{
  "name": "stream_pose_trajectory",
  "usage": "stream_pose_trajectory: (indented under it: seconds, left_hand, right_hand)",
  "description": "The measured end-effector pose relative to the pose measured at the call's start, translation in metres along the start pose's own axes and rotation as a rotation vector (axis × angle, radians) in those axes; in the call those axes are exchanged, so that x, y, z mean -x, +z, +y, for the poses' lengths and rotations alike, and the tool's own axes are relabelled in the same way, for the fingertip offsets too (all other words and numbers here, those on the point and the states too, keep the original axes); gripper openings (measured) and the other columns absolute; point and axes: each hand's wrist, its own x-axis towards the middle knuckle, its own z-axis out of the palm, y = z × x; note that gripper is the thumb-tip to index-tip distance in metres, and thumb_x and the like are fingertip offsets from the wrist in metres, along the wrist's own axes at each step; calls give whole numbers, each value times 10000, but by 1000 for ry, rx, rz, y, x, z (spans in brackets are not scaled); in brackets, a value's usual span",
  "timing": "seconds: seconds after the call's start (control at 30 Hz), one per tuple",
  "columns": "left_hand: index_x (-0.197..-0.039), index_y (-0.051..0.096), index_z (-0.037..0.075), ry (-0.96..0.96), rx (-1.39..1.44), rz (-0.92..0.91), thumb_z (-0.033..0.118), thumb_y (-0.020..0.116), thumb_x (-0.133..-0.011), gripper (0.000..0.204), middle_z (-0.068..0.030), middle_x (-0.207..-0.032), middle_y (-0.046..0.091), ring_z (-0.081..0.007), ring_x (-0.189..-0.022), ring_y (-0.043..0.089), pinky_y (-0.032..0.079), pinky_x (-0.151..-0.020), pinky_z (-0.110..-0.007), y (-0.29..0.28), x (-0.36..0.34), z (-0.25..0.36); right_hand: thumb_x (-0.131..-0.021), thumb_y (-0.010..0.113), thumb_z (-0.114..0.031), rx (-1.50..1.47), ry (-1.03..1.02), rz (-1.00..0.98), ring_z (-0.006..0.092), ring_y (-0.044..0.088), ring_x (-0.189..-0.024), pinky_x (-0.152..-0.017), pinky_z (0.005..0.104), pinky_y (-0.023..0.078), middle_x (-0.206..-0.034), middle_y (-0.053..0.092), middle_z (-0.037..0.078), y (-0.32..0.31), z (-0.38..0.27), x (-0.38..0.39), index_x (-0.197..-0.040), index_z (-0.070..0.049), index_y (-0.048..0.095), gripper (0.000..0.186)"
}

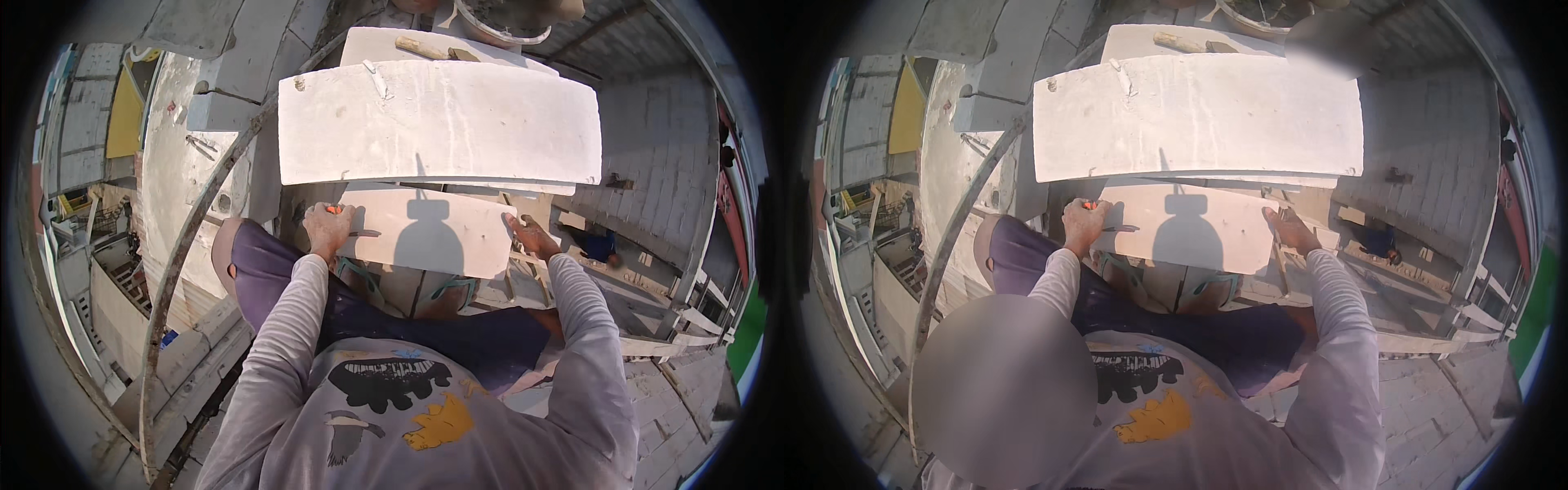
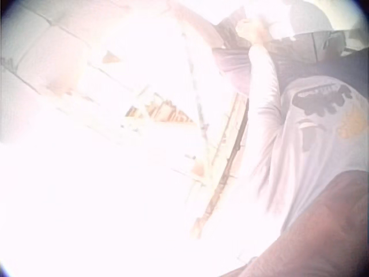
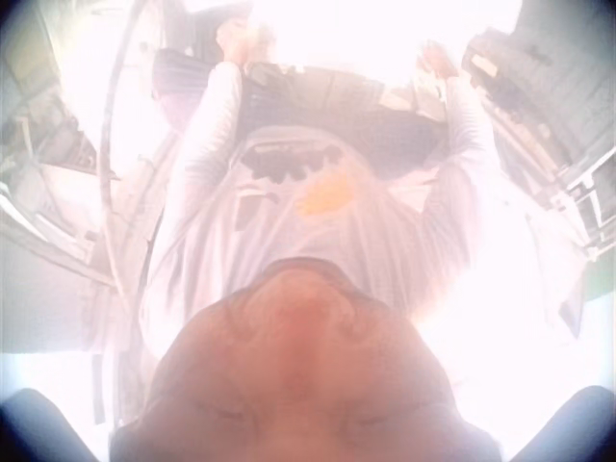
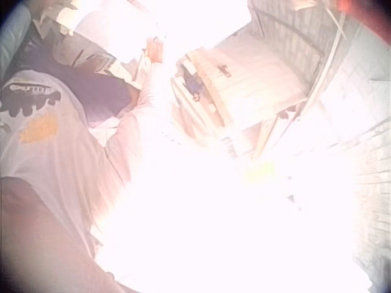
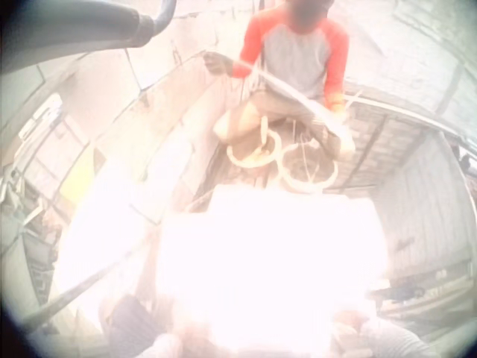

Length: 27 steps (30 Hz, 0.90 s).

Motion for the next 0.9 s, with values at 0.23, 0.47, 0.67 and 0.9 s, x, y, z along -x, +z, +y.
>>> stream_pose_trajectory:
  seconds: [0.23,0.47,0.67,0.9]
  left_hand:
    - [-1067,698,-42,-18,129,-481,567,837,-795,681,-204,-1102,777,-286,-1037,747,569,-910,-404,27,-68,-39]
    - [-1114,683,-8,135,-62,-490,566,836,-807,669,-232,-1132,754,-365,-1061,726,551,-929,-466,10,8,-13]
    - [-1219,603,-9,365,37,-544,430,804,-873,593,-255,-1100,710,-408,-1037,702,544,-935,-482,2,110,27]
    - [-1226,600,4,739,76,-461,306,782,-870,501,-229,-1076,669,-359,-1008,698,541,-915,-443,-104,184,159]
  right_hand:
    - [-960,486,-866,-219,151,197,445,353,-1586,-1296,461,300,-1677,387,334,60,41,-64,-1606,119,403,1181]
    - [-975,510,-834,-348,345,138,409,524,-1435,-1137,570,456,-1593,531,214,10,5,35,-1625,-70,483,1003]
    - [-1042,630,-638,-439,110,452,300,608,-1329,-1142,424,465,-1470,624,196,-70,48,133,-1564,20,502,849]
    - [-1032,506,-758,-557,62,681,333,563,-1409,-1176,480,451,-1562,558,195,-185,65,239,-1642,-9,403,971]
